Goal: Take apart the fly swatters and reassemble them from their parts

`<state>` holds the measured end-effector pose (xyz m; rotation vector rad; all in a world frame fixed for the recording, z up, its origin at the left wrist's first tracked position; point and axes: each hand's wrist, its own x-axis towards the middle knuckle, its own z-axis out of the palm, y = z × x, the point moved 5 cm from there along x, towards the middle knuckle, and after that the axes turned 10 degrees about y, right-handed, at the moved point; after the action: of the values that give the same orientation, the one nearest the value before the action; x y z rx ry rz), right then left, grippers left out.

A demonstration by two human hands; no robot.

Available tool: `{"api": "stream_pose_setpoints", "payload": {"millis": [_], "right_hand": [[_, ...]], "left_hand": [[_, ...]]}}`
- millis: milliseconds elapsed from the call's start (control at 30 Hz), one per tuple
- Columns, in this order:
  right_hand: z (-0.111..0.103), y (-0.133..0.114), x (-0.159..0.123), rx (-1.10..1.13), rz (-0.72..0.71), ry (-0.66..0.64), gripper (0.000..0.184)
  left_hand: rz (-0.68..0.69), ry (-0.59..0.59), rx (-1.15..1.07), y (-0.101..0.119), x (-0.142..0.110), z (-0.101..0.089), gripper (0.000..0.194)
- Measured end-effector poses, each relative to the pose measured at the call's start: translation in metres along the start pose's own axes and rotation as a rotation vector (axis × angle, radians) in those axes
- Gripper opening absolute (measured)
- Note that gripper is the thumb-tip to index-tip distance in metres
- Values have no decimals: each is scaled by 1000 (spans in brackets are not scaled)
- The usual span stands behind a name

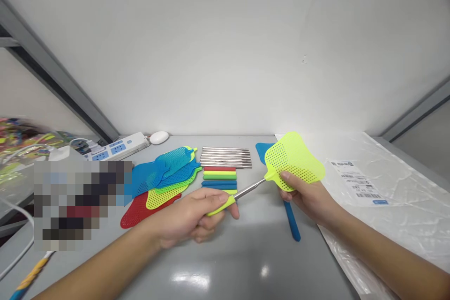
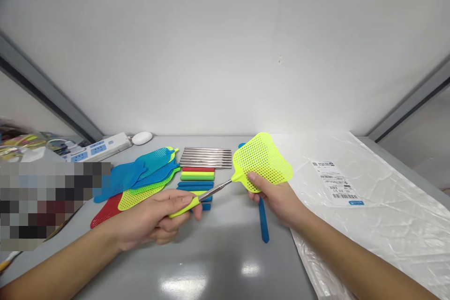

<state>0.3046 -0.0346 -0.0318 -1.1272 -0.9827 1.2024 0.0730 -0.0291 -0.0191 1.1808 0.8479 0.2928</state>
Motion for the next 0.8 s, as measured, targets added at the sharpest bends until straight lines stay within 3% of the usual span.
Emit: {"api": "stream_pose_setpoints", "payload": {"millis": [100,200,300,467,600,700,800], "right_hand": [[-6,0,0,-32,-19,5,23],[-12,-2,1,-37,-29,20,24],[-14,-7,1,-21,-44,24,24],[-16,-7,4,-45,-58,52,22],[-16,-7,5,-98,-69,24,24],[-18,-14,4,-123,-114,-13,26],[-23,-21,7,-100,-110,2,30]], "left_hand": [[-124,-76,-192,0,5,11,35],[-90,-35,-155,8,12,16,34],[51,61,69,19,14,16,38],[438,336,669,36,9,16,37],[448,440,800,26,8,23,37],[470,432,742,18,8,32,36],[505,282,646,9,9,43,36]]}}
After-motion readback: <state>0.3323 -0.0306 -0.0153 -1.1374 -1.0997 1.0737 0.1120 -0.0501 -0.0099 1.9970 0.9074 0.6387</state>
